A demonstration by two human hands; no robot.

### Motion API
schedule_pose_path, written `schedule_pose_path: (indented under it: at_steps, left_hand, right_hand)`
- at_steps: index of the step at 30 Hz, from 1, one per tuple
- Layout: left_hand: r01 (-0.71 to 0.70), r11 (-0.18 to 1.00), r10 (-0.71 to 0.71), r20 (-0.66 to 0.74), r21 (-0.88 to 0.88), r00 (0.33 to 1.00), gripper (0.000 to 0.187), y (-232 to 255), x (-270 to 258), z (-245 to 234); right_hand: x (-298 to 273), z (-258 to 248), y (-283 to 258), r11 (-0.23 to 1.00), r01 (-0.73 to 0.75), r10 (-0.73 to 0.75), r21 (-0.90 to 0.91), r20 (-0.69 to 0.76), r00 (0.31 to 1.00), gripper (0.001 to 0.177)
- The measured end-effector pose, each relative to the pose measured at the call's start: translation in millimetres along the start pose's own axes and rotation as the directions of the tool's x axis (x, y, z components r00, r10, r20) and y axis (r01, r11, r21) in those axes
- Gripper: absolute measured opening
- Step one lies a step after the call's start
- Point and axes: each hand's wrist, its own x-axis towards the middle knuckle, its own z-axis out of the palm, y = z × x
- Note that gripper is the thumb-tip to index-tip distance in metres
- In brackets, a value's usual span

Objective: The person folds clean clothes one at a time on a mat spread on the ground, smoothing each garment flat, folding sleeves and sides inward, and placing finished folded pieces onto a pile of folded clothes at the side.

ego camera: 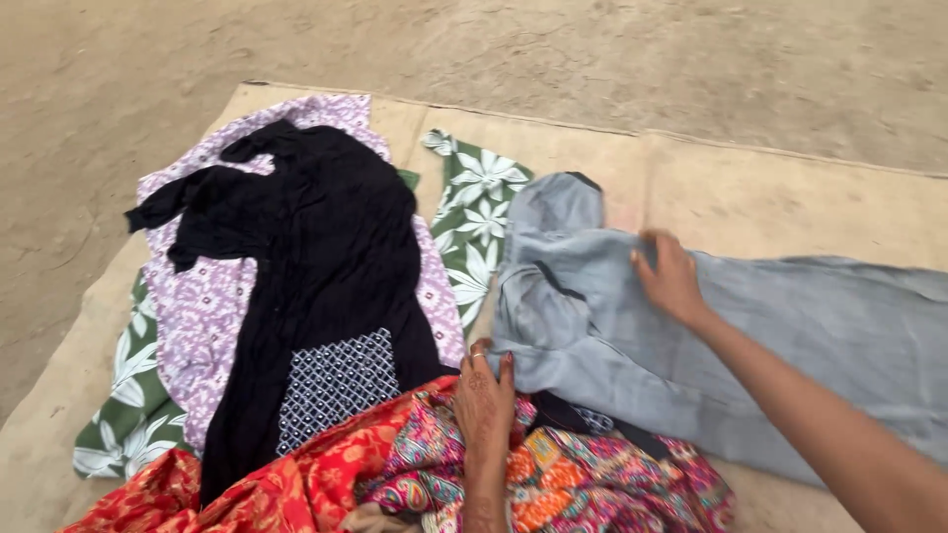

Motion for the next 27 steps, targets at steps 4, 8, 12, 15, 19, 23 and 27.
schedule_pose_path:
  at_steps: [4,8,12,15,19,23,27]
  left_hand:
    - [0.138,0.990,-0.137,-0.025,0.010,0.990,0.030,-1,6,-18]
    - [-0.147,0.970,0.180,-0.167,0.196,0.969,0.040,9,6,-1]
    - [-0.477,0.852,0.511,-0.153,0.215,0.846,0.053,20,1,33]
    - [-0.562,0.809,0.578,-0.060,0.171,0.814,0.054,12,0,46]
    - [-0.429,0.887,0.389,0.220,0.174,0.895,0.052,9,6,53]
    - [-0.524,0.849,0.527,-0.199,0.075,0.826,0.065,17,5,52]
    - [-0.586,0.803,0.585,-0.320,0.103,0.745,0.076,17,0,47]
  right_hand:
    - [100,48,-3,0.914,-0.348,0.301,0.206,0.228,0.926,0.069]
    - [128,77,-10,0.780,-0.622,0.541,0.069,0.427,0.724,0.088]
    - [124,73,-26,0.721,-0.630,0.379,0.289,0.597,0.707,0.056]
    - [112,47,-48,0.795,-0.356,0.150,0.490,0.410,0.900,0.041]
    - [49,0,-76,0.872,0.077,-0.210,0.483,0.228,0.951,0.046]
    - [-30,-20,-101,0.812,0.468,-0.556,0.348,0.220,0.802,0.059]
    - [-74,-19,-121,0.800,0.572,-0.594,0.182,0.372,0.713,0.054]
